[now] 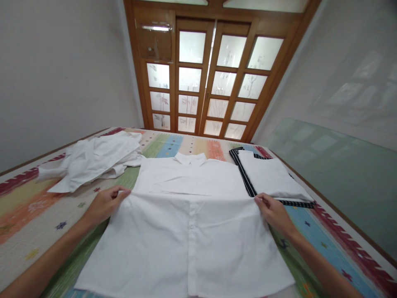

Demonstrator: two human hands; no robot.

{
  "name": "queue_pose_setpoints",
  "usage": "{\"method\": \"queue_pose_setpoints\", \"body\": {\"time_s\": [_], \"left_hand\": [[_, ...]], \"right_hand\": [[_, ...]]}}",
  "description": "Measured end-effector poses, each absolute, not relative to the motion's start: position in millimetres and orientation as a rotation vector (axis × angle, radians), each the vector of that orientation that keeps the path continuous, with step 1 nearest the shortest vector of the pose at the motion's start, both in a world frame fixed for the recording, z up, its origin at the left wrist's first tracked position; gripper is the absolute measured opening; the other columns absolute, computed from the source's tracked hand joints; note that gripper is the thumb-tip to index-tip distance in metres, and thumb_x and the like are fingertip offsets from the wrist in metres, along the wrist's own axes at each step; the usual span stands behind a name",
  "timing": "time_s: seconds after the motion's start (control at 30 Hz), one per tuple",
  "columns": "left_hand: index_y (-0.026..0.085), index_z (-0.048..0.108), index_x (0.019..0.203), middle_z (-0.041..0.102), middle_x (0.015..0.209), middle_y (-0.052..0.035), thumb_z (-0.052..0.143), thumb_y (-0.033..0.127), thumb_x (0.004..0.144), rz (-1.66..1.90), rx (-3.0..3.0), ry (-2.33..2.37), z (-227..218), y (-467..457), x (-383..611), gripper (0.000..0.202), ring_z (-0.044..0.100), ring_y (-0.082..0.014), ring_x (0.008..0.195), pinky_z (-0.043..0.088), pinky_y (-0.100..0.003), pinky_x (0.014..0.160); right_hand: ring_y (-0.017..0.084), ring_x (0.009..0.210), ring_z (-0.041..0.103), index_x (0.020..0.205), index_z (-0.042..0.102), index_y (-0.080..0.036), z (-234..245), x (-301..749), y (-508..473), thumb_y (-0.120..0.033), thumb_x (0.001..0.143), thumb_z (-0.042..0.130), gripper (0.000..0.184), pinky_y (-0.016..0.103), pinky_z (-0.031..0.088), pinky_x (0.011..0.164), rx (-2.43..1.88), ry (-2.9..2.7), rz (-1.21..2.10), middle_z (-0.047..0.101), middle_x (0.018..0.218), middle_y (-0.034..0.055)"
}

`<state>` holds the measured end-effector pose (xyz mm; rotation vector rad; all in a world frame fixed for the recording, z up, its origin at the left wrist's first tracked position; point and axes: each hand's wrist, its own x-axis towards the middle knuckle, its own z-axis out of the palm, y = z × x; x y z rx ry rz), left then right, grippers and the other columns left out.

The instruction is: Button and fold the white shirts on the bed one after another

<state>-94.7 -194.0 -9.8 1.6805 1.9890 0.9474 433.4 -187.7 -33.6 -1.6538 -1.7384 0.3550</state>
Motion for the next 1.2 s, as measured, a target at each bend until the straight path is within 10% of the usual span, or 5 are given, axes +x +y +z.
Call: {"method": "queue_pose_setpoints", "body": {"time_s": [0.6,1.2], "left_hand": [[0.022,0.046,0.053,0.054,0.05,-0.0005,0.047,0.067,0.069,0.567,1.954,2.083,-20,-195,-98,0.048,0.05,-0.0179,0.053,0.029,-0.027,0.054],[0.023,0.05,0.07,0.058,0.057,-0.0006,0.052,0.069,0.067,0.707,1.795,2.299,-25,-217,-108,0.046,0.056,-0.0203,0.055,0.034,-0.028,0.054]], "right_hand": [[0.018,0.058,0.057,0.069,0.055,-0.021,-40,425,-184,-0.027,0.079,0.052,0.012,0.026,0.034,0.058,-1.934,-2.089,0.304,0.062,0.059,0.001],[0.02,0.052,0.054,0.081,0.051,-0.023,-42,436,-223,-0.05,0.077,0.054,0.027,0.031,0.037,0.054,-1.929,-1.844,0.264,0.056,0.056,-0.0011]]}}
